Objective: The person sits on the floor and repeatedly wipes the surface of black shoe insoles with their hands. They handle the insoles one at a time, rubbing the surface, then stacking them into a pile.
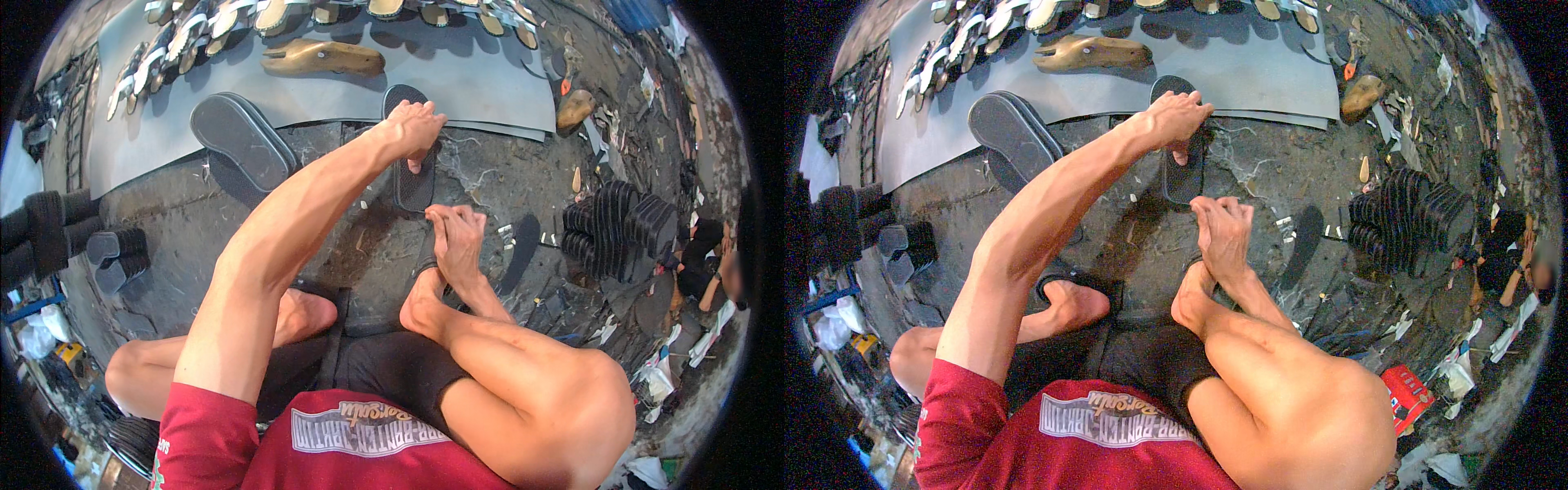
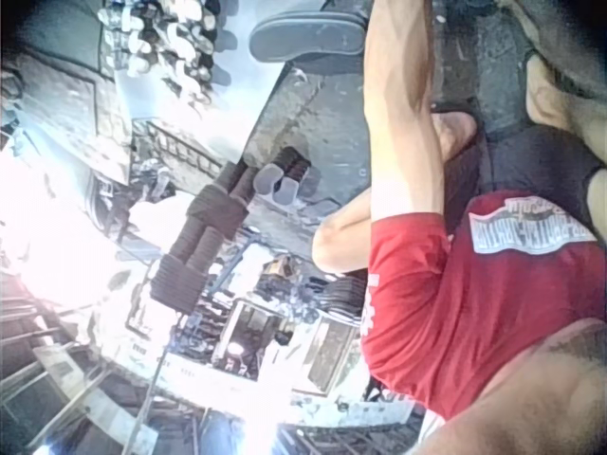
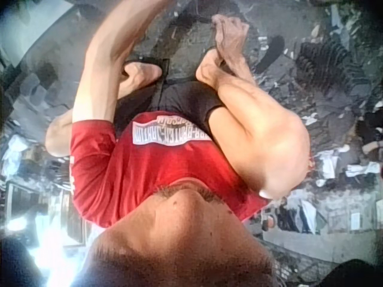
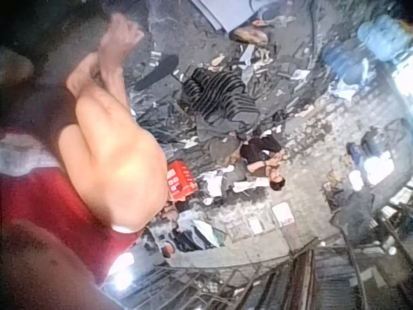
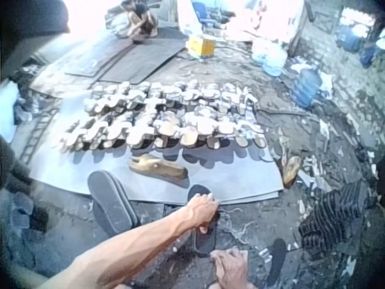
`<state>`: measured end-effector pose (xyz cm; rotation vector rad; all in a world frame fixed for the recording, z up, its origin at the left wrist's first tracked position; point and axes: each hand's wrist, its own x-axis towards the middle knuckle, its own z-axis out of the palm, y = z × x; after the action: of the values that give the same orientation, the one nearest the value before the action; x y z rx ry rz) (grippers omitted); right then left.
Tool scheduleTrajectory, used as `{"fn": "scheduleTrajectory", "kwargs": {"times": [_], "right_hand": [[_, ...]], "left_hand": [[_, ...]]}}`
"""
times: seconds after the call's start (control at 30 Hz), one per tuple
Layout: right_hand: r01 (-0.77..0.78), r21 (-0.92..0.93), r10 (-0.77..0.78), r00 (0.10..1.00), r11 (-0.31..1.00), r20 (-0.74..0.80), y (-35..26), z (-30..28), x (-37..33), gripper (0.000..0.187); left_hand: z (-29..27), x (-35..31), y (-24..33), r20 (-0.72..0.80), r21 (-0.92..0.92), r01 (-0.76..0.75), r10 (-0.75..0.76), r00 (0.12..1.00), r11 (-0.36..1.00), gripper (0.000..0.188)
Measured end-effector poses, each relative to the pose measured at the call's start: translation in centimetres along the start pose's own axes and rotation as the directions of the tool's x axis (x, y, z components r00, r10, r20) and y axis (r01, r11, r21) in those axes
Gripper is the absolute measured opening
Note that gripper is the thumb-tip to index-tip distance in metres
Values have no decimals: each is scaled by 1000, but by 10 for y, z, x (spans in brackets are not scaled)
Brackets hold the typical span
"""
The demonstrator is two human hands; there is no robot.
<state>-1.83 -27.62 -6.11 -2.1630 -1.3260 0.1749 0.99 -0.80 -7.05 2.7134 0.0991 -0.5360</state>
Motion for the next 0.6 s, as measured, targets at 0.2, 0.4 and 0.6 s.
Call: {"fn": "scheduleTrajectory", "kwargs": {"times": [0.2, 0.4, 0.6], "right_hand": [[-20, -17, 21, 998, 1000, 63, 2, -3, 25, 21], [-22, -24, 22, 1000, 999, 1, 19, -12, 23, 22], [-34, 95, 50, 984, 995, -169, 57, 3, 88, 26]], "left_hand": [[8, -10, -1, -96, 5, -25, 25, 995, 1000, 107], [15, -13, -1, -126, -8, -17, 15, 992, 1000, 107], [30, -31, -4, -320, -39, -10, -3, 947, 999, 100]]}}
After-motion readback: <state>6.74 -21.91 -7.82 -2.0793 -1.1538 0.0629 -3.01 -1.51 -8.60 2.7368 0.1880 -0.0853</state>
